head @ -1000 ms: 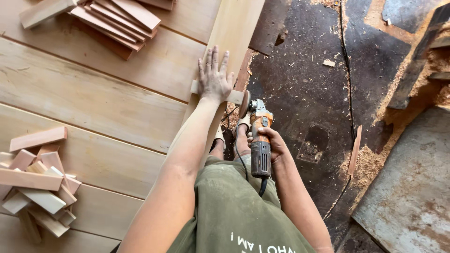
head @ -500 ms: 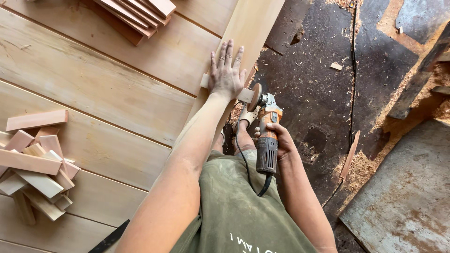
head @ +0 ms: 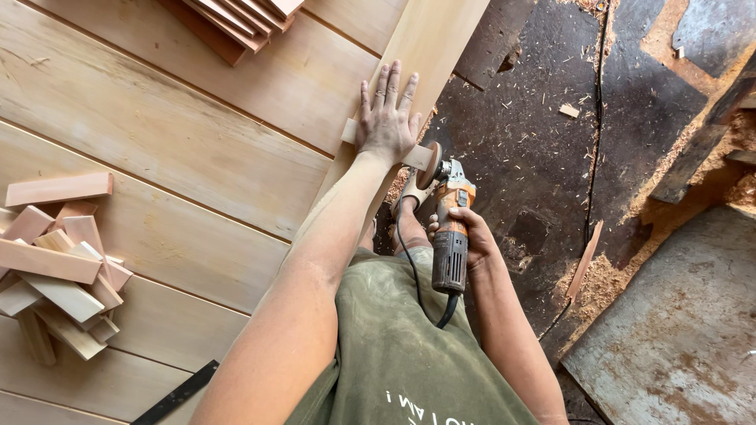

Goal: The person uses an angle grinder with a sanding attachment to sand the edges and surfaces of several small wooden blocks while holding them against a larger wooden door frame on the floor.

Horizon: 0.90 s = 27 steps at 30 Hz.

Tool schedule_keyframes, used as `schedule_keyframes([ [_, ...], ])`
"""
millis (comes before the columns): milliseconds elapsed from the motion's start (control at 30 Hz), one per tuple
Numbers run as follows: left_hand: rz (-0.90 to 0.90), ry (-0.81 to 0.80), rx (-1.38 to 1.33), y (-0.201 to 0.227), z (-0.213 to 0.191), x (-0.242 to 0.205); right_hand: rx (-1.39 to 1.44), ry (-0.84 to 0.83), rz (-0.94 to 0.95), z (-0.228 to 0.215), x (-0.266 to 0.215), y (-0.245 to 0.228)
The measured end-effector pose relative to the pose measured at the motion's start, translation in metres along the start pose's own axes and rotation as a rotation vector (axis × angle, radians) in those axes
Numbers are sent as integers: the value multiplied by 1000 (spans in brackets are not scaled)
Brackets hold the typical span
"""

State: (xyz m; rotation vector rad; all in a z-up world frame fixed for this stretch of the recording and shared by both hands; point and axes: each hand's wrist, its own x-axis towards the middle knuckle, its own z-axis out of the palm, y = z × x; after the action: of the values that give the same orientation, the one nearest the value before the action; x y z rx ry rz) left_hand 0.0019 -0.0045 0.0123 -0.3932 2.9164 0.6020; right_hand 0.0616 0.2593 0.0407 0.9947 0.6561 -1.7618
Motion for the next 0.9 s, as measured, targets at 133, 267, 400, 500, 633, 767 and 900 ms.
schedule_keyframes([
  [133,3,10,8,0,1,1,-23,10,-2,-4,2,2],
  [267,1,4,2,0,0,0,-28,31,-3,-5,1,2],
  [400,-2,-14,-5,0,-1,0,-28,34,11,-2,-1,3],
  [500,-4,-15,-11,1,-1,1,-46,19,5,1,-2,1],
  [633,-1,-9,-2,0,-1,1,-59,36,-5,6,-2,-5],
  [767,-2,-10,-7,0,0,2,-93,55,-20,8,0,-10],
  [900,-1,-1,-5,-1,2,1,-99,66,-15,6,0,-9],
])
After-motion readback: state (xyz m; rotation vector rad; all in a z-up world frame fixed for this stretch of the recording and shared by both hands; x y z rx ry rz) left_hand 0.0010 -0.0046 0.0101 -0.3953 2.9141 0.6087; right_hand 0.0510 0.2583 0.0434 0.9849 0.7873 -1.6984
